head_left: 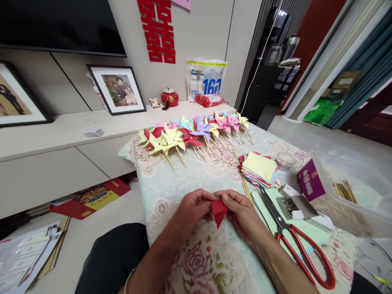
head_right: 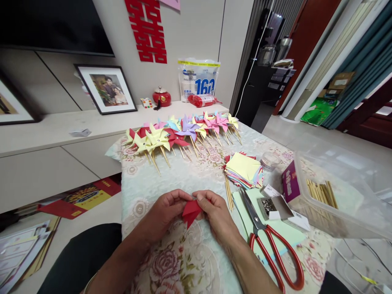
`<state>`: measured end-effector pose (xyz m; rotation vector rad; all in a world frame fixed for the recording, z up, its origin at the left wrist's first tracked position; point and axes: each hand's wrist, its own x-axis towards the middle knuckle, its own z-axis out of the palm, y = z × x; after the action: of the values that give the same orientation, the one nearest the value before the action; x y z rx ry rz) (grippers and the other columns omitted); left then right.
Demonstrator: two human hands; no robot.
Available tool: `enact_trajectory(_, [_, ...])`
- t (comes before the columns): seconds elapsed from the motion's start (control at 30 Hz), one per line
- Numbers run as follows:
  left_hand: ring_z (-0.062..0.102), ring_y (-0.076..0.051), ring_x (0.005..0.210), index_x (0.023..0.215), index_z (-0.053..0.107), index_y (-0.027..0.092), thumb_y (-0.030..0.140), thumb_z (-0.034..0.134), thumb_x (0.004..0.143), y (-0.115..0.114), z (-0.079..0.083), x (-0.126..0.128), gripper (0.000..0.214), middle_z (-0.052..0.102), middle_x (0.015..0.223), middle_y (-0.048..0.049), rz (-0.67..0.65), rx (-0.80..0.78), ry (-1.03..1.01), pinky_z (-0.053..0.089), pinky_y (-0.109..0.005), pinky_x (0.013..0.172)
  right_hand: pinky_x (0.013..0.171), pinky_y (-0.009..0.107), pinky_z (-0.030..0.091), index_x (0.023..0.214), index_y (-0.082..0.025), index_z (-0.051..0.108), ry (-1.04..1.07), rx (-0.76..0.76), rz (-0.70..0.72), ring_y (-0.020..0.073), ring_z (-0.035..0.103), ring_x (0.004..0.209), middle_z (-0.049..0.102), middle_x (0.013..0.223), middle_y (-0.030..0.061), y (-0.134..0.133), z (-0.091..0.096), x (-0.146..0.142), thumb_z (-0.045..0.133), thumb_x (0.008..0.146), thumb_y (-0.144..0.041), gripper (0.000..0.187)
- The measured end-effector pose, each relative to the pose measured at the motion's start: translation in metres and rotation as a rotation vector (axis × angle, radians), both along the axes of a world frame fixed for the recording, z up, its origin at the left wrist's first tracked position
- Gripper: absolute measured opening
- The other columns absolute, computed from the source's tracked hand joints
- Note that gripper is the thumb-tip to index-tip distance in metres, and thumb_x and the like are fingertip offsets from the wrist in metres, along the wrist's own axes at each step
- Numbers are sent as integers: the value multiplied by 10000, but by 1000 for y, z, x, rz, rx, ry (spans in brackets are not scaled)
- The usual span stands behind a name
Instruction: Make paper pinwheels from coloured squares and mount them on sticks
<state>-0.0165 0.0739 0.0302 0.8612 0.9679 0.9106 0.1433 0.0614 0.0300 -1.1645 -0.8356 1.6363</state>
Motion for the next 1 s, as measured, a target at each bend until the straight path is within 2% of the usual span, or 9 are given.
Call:
enact_trajectory(0.13, [603,-130,600,807,674,162,287,800,667,0,-3,0,226,711,699,-18,2,-8,-11,455,-259,615,648,274,398,967,-185,767,-2,17,29,156,569,655,703,746,17,-1,-3,1,818,723,-528,424])
enact_trajectory(0.33, [610,-118,598,829,682,158,269,797,693,-1,-4,0,210,719,712,-13,-23,25,-49,460,-244,605,674,277,408,1025,-187,766,18,14,37,162,570,683,711,769,25,-2,-3,3,792,737,-590,496])
enact_trajectory(0.67, [597,-128,563,828,671,170,288,775,704,0,-4,-1,201,698,643,-2,-13,-9,-19,438,-254,588,692,309,448,1079,-199,755,41,-2,32,192,604,716,733,833,51,-2,0,4,821,688,-602,565])
enact_trajectory(0.8, [637,-156,618,831,666,166,300,790,688,-1,-3,-1,232,730,712,-32,-4,-29,-21,458,-280,633,697,316,456,1137,-213,734,48,-11,75,200,628,737,733,847,49,-3,3,6,837,704,-534,549])
enact_trajectory(1.0, [653,-168,643,839,665,172,273,776,686,-1,-2,-3,214,741,721,-36,-14,-35,-26,464,-284,647,723,311,455,1219,-216,702,47,-32,106,205,640,794,739,947,50,-5,7,9,854,677,-338,576])
